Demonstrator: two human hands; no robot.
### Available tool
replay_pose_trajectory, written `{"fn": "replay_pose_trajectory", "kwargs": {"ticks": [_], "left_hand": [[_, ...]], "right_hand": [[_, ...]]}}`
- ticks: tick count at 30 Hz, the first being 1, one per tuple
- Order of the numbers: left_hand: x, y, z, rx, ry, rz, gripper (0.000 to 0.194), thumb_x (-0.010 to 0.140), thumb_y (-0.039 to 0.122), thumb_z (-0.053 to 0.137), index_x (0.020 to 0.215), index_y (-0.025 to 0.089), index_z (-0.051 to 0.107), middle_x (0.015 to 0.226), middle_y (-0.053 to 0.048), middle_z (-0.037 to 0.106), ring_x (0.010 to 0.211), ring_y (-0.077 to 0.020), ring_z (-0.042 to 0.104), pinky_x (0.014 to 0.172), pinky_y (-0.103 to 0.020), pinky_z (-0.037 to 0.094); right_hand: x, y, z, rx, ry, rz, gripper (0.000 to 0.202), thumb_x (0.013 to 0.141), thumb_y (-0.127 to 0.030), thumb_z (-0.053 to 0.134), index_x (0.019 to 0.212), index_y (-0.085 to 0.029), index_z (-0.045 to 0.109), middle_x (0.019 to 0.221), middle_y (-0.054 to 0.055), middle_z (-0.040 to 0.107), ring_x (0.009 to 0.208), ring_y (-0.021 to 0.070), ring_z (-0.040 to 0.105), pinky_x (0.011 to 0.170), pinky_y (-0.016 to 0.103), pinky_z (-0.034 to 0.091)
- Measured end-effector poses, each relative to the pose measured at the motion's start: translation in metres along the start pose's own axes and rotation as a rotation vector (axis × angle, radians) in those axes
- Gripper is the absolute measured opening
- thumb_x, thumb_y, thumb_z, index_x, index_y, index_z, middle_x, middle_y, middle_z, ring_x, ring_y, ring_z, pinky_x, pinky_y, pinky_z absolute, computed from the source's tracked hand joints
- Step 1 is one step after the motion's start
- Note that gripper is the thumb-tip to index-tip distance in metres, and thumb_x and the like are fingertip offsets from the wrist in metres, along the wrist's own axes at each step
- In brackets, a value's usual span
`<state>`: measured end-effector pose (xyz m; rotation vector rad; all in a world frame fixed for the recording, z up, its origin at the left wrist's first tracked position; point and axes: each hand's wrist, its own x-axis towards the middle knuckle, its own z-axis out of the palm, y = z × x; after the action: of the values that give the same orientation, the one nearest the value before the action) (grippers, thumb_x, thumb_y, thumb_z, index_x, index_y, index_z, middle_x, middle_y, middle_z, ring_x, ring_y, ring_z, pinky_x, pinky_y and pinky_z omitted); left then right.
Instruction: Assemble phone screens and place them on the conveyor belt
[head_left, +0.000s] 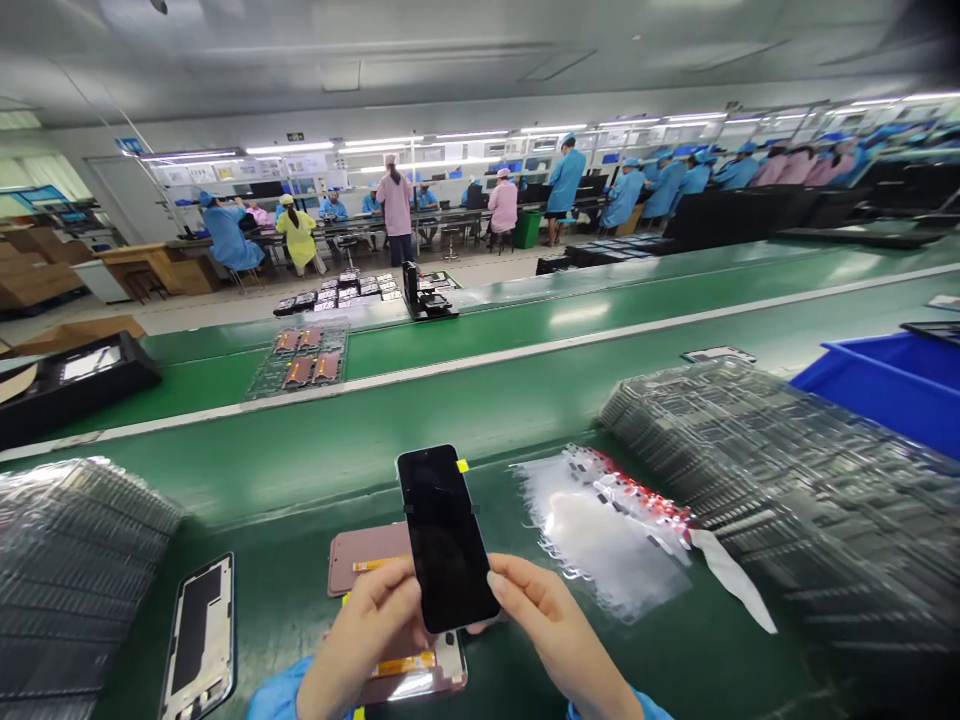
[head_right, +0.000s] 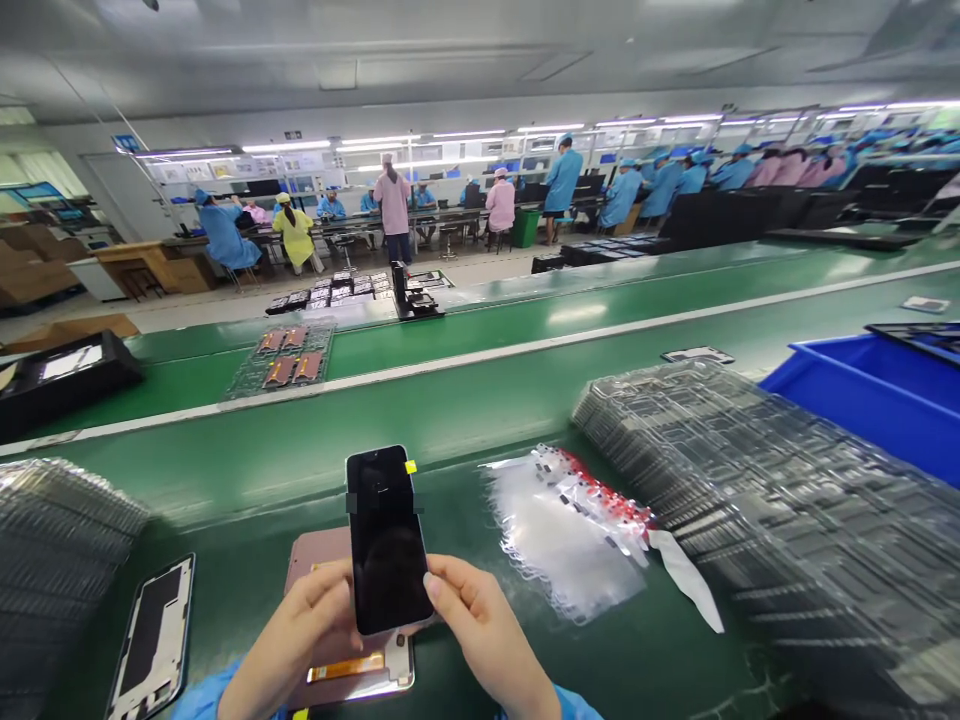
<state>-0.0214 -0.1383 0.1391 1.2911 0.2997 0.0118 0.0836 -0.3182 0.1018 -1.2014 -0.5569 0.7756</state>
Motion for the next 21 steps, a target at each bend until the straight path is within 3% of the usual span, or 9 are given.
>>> {"fn": "replay_pose_trajectory", "kwargs": {"ticks": [2, 4, 8, 11, 15, 21], "left_hand": [[-0.004, -0.008, 0.001, 0.125, -0.04, 0.004, 0.041, 0.074, 0.049, 0.076, 0.101, 0.018, 0.076, 0.084, -0.007, 0.07, 0.07, -0.0165, 0.06, 0.061, -0.024, 0.049], [-0.006, -0.015, 0.003, 0.182, -0.008, 0.019, 0.036, 0.076, 0.047, 0.074, 0.097, 0.018, 0.075, 0.089, -0.006, 0.068, 0.072, -0.0162, 0.058, 0.06, -0.023, 0.048], [-0.005, -0.028, 0.005, 0.205, 0.084, 0.024, 0.038, 0.079, 0.052, 0.068, 0.072, 0.015, 0.069, 0.065, 0.001, 0.056, 0.051, -0.0086, 0.047, 0.051, -0.021, 0.041], [-0.003, -0.035, 0.007, 0.197, 0.139, 0.022, 0.045, 0.078, 0.057, 0.067, 0.064, 0.015, 0.061, 0.056, 0.003, 0.051, 0.048, -0.0078, 0.046, 0.052, -0.02, 0.039], [-0.003, -0.031, 0.012, 0.169, 0.233, 0.027, 0.047, 0.074, 0.061, 0.068, 0.063, 0.016, 0.06, 0.059, 0.001, 0.057, 0.052, -0.0101, 0.051, 0.053, -0.021, 0.042], [-0.004, -0.019, 0.013, 0.114, 0.261, 0.002, 0.044, 0.073, 0.057, 0.072, 0.064, 0.015, 0.063, 0.061, 0.0, 0.06, 0.056, -0.0121, 0.056, 0.059, -0.022, 0.046]], "right_hand": [[0.002, -0.001, -0.003, 0.014, 0.042, -0.017, 0.035, 0.094, -0.045, 0.058, 0.117, -0.022, 0.069, 0.09, 0.005, 0.074, 0.072, 0.018, 0.068, 0.072, 0.031, 0.054], [0.004, 0.0, -0.004, 0.031, 0.066, -0.027, 0.033, 0.094, -0.043, 0.057, 0.118, -0.023, 0.069, 0.091, 0.005, 0.074, 0.074, 0.018, 0.067, 0.071, 0.03, 0.054], [0.003, 0.005, -0.005, 0.035, 0.091, -0.027, 0.033, 0.095, -0.043, 0.058, 0.12, -0.025, 0.069, 0.091, 0.005, 0.074, 0.073, 0.0177, 0.067, 0.071, 0.031, 0.055], [0.002, 0.007, -0.005, 0.01, 0.101, -0.031, 0.036, 0.094, -0.044, 0.059, 0.122, -0.025, 0.068, 0.094, 0.006, 0.075, 0.076, 0.0197, 0.068, 0.073, 0.033, 0.056], [0.001, 0.005, -0.003, 0.008, 0.108, -0.034, 0.039, 0.094, -0.046, 0.058, 0.126, -0.025, 0.066, 0.101, 0.008, 0.075, 0.087, 0.0229, 0.069, 0.074, 0.033, 0.056], [0.002, -0.002, -0.001, 0.081, 0.046, 0.057, 0.055, 0.091, -0.058, 0.056, 0.132, -0.022, 0.06, 0.091, 0.008, 0.078, 0.081, 0.0244, 0.074, 0.074, 0.036, 0.057]]}}
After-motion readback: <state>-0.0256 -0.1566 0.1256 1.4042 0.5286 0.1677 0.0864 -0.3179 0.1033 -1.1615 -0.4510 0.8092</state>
